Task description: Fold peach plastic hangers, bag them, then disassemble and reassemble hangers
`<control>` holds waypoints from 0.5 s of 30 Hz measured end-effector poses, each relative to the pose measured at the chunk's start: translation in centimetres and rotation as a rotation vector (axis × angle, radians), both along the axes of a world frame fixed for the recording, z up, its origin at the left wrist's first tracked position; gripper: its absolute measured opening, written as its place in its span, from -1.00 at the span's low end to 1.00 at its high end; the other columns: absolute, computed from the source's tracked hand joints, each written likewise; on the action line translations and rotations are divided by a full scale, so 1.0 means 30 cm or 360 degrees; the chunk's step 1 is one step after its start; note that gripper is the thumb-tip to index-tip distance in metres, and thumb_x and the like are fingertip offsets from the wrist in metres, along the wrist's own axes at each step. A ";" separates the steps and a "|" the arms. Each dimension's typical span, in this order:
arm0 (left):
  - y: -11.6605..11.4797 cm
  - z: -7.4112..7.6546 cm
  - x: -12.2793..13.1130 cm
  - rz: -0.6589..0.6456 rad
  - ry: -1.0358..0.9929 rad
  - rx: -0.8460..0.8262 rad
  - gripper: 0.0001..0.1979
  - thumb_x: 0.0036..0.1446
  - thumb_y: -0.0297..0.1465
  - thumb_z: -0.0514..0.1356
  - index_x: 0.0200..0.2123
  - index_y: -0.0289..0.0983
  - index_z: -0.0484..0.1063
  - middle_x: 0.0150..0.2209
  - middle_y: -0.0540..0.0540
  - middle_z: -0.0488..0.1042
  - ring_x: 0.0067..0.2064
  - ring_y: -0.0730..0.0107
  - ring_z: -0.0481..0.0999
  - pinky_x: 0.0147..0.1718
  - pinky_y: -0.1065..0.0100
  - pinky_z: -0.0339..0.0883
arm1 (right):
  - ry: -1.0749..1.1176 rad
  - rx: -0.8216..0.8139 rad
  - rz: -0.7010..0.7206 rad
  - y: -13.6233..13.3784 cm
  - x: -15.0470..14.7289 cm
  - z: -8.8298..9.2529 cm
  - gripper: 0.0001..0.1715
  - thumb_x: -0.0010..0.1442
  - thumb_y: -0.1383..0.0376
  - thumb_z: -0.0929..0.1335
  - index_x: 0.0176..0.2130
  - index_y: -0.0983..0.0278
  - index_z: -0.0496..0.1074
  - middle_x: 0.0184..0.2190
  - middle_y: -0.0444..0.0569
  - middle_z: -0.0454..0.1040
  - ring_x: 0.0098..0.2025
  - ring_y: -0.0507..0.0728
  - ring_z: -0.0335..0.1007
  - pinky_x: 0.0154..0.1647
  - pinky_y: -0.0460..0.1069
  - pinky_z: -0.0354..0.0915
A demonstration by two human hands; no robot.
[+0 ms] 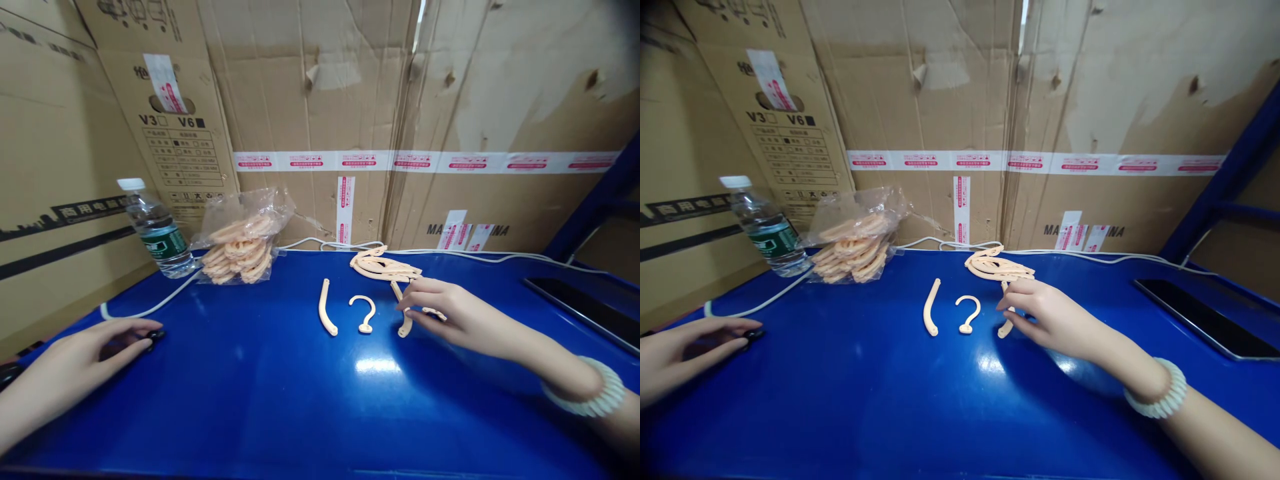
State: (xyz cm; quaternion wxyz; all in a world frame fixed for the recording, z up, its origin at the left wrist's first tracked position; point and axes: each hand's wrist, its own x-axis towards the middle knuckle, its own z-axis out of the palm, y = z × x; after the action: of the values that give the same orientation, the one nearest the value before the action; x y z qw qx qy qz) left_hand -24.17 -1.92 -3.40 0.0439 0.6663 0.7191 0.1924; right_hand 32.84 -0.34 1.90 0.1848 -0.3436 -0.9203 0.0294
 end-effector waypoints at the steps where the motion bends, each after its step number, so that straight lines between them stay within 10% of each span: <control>1: 0.001 0.000 0.006 0.0013 -0.0033 0.0000 -0.36 -0.11 0.20 0.11 -0.16 -0.13 0.54 -0.11 0.01 0.61 -0.09 0.06 0.58 -0.07 0.23 0.42 | -0.0007 -0.0006 -0.0001 0.000 0.001 0.000 -0.74 0.34 0.34 0.21 -0.14 0.26 0.47 -0.24 0.05 0.46 -0.18 0.15 0.41 -0.15 0.03 0.32; 15: -0.080 0.084 0.298 -0.0006 -0.0865 0.0326 -0.40 -0.16 0.12 0.33 -0.22 -0.21 0.42 -0.22 0.03 0.61 -0.14 0.16 0.61 -0.12 0.30 0.53 | -0.0010 -0.0060 -0.0037 -0.002 0.003 0.007 -0.71 0.34 0.29 0.21 -0.13 0.23 0.49 -0.23 0.07 0.48 -0.21 0.16 0.44 -0.18 0.04 0.35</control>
State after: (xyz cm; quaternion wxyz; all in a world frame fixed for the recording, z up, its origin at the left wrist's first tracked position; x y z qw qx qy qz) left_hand -15.22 -4.32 -0.88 0.1678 0.5926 0.6565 0.4354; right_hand 32.93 -0.40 2.11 0.1756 -0.3579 -0.9161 0.0435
